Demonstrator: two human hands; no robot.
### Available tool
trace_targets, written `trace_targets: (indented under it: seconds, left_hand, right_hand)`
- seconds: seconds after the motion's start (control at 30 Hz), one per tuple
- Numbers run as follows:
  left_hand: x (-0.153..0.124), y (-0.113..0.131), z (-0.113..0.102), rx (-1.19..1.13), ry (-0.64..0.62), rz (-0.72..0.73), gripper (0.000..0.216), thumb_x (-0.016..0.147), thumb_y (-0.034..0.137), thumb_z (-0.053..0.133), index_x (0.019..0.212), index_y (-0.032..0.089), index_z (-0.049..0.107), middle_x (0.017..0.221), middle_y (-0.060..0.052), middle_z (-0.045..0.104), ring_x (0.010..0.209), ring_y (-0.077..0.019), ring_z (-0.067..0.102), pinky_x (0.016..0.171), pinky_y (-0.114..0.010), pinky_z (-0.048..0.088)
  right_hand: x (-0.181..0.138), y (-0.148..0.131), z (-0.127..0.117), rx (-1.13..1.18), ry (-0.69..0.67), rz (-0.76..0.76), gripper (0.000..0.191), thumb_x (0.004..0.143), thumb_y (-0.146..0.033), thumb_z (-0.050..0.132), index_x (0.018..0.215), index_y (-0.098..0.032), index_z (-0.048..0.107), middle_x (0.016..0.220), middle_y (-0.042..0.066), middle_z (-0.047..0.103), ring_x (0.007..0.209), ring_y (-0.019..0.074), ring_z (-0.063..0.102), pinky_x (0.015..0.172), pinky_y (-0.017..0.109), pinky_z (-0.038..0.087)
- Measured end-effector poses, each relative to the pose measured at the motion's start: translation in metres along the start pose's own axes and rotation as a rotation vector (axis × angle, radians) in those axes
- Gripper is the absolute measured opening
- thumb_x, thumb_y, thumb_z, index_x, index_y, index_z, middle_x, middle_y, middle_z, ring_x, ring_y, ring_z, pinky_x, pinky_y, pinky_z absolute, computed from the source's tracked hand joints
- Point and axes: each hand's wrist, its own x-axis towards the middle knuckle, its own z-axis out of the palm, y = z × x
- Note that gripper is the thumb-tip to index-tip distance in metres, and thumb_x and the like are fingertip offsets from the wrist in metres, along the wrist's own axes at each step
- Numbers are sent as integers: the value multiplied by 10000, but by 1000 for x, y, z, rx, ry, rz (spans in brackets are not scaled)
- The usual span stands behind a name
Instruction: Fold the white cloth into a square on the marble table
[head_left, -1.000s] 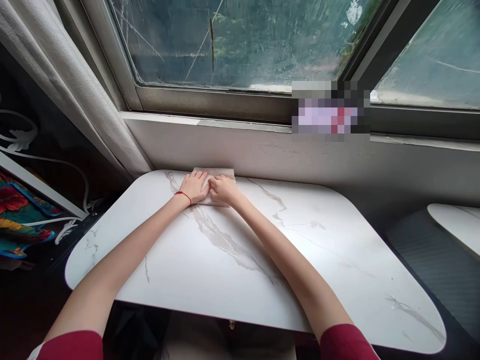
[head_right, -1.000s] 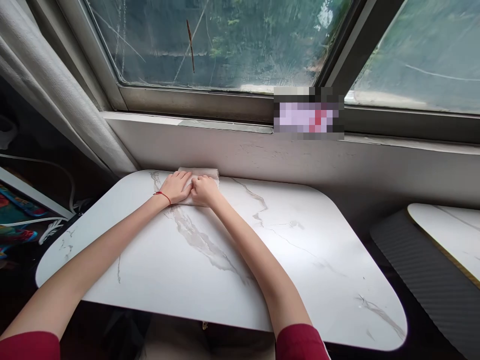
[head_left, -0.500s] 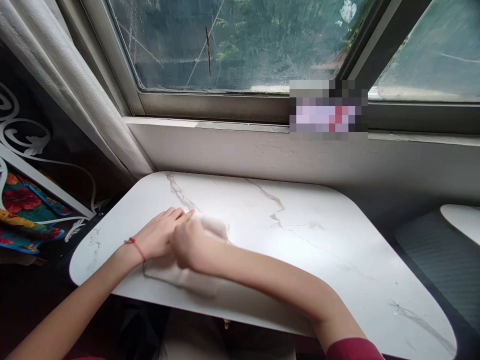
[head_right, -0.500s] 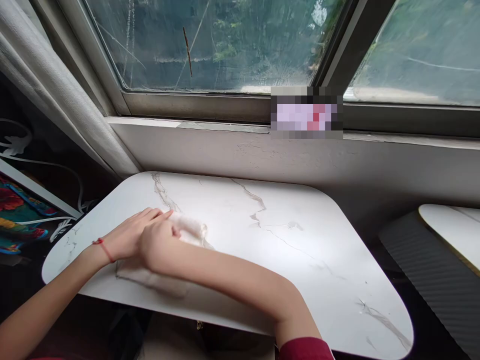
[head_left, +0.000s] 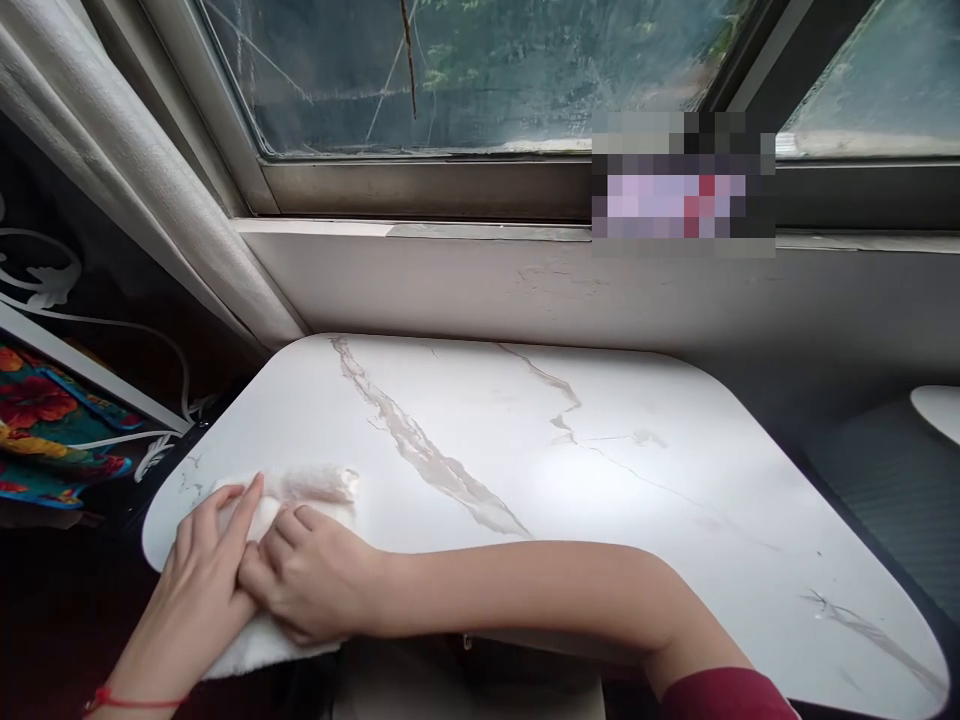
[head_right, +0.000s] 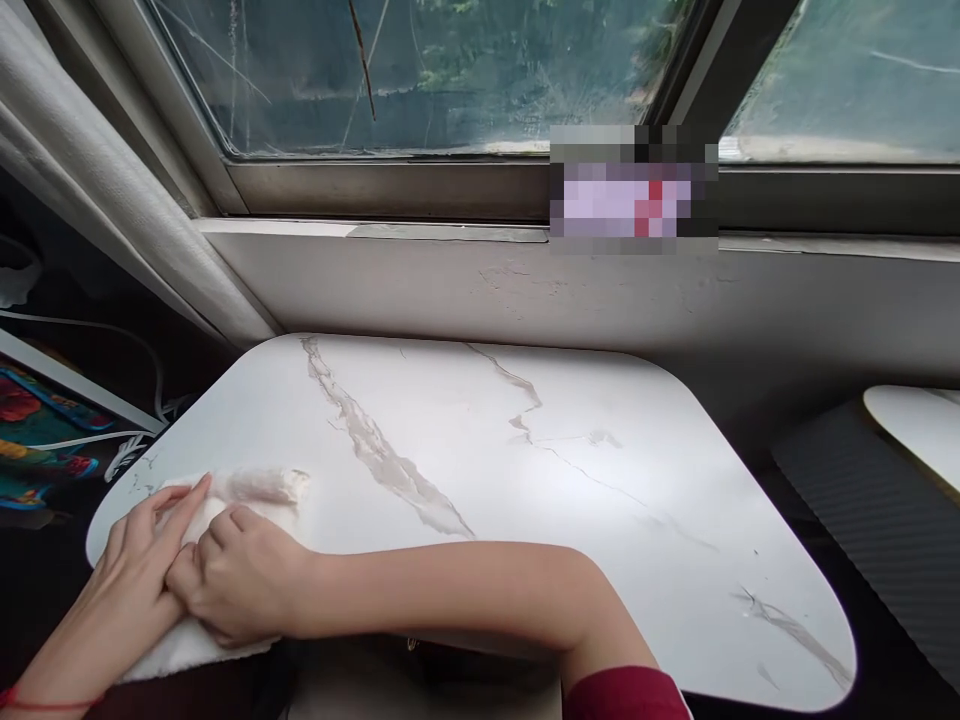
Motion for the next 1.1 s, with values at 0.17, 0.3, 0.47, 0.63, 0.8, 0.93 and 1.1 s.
trace_targets:
  seconds: [0.17,0.3,0.47,0.63,0.8,0.93,1.1]
  left_hand:
    - [51,-9,5,34,-94,39,621,897,355,357,1492,191,432,1366,-161,520,1270,-362,498,1020,-511,477]
    - [111,-15,22,87,-124,46,610,907,349,364,1469,126,442,1411,-183,511,1334,-343,456,1085,-483,427]
    - [193,-18,51,103,-198,56,611,903,274,366,1492,115,395,1512,-176,444,1413,-312,380,1146,-463,361]
    - [242,-27,68,72,-225,62,610,924,291,350,1512,130,368,1553,-151,404,1416,-306,367,1154,-460,335]
    - [253,-42,80,44,-145,-1,604,929,306,347,1505,128,383,1547,-159,412,1392,-325,384,1136,-487,342]
    - [255,-51,82,55,-131,-51,596,936,311,348,1500,124,393,1542,-150,424,1385,-317,400,1144,-467,334]
    - [255,-55,82,62,-132,-61,592,943,324,346,1493,112,409,1542,-159,424,1390,-319,396,1149,-475,329]
  right_hand:
    - [11,23,30,-42,2,148,534,985,-394,387,1309,24,461,1326,339,567,1201,360,576,1038,515,399]
    - [27,66,39,50,-48,300,446,982,-322,440,1309,-19,473,1450,338,466,1298,364,509,1069,551,387]
    - [47,126,46,26,-130,479,416,995,-235,407,1331,-3,483,1501,314,420,1381,337,450,1130,512,355]
    - [64,167,56,-20,-160,578,459,1002,-254,407,1387,-8,456,1524,294,401,1412,322,421,1158,463,332]
    - [76,195,72,19,-129,541,458,1017,-249,378,1425,-52,443,1558,238,385,1440,296,381,1183,440,307]
    - [84,208,87,49,-80,500,459,1015,-232,371,1436,-60,441,1565,232,375,1453,285,363,1203,418,277]
    - [85,215,98,54,20,438,431,988,-235,412,1374,-65,502,1499,237,453,1383,311,437,1162,462,334]
